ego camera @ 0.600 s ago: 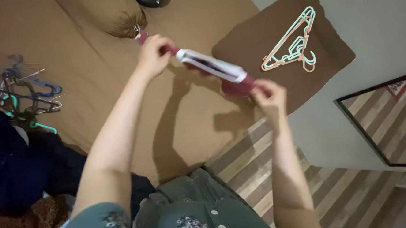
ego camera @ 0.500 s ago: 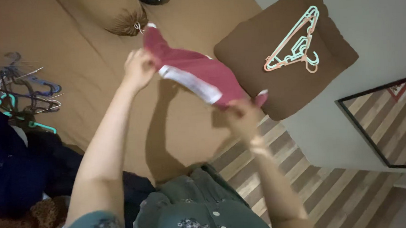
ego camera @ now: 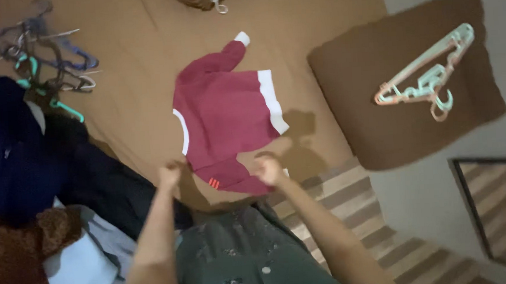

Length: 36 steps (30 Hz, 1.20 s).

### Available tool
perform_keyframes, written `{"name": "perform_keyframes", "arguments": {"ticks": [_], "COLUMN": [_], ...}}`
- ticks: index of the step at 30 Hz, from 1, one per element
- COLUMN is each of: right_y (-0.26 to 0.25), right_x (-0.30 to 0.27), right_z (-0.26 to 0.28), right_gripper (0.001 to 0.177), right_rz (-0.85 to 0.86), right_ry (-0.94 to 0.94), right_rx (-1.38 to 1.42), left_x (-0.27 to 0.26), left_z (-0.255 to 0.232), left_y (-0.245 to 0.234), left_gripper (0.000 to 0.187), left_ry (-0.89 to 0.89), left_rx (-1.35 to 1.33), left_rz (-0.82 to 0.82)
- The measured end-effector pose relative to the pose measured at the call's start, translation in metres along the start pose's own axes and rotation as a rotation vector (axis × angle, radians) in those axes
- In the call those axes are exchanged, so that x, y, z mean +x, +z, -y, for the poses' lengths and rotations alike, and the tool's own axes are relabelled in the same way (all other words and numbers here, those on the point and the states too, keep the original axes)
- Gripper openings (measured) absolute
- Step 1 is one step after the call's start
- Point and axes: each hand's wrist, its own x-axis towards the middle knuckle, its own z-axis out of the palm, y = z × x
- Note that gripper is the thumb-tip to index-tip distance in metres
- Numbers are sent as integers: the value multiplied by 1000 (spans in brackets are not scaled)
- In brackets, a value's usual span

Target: The person is folding various items of clothing, including sweatshirts and trousers, on a bed.

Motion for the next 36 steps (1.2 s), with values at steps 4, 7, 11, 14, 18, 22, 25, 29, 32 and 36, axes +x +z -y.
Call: {"name": "perform_keyframes", "arguments": {"ticks": [4, 7, 11, 14, 18, 22, 25, 29, 32, 36], "right_y": [-40, -56, -69, -86, -69, -67, -104, -118, -115, -91], "right_x": [34, 76, 108, 123, 140, 131, 102, 73, 58, 32], "right_z": [-112, -192, -213, -175, -213, -247, -201, -198, -216, -261], "right_gripper": [31, 30, 48, 57, 44, 46, 41, 37, 40, 36], "right_rz": [-17, -243, -241, -128, -38, -27, -82, -61, -186, -173], "right_ry": [332, 195, 288, 569, 605, 529, 534, 638, 550, 377], "right_rx": [7, -111, 193, 312, 277, 467, 308, 100, 283, 542], "left_x": [-86, -73, -84, -84, -87, -121, -139, -175, -200, -209], "left_z": [-14, 31, 36, 41, 58, 75, 79, 39, 12, 60], "left_y": [56, 122, 193, 232, 238, 204, 183, 150, 141, 152], "left_gripper": [32, 37, 44, 43, 36, 40, 45, 52, 51, 40], "left_ry": [-313, -433, -629, -641, -605, -573, -517, -463, -467, -530], "left_rx": [-249, -474, -700, -706, -859, -834, -913, -1073, -864, -542], "left_rz": [58, 156, 166, 129, 22, -129, -235, -175, -88, 111]}}
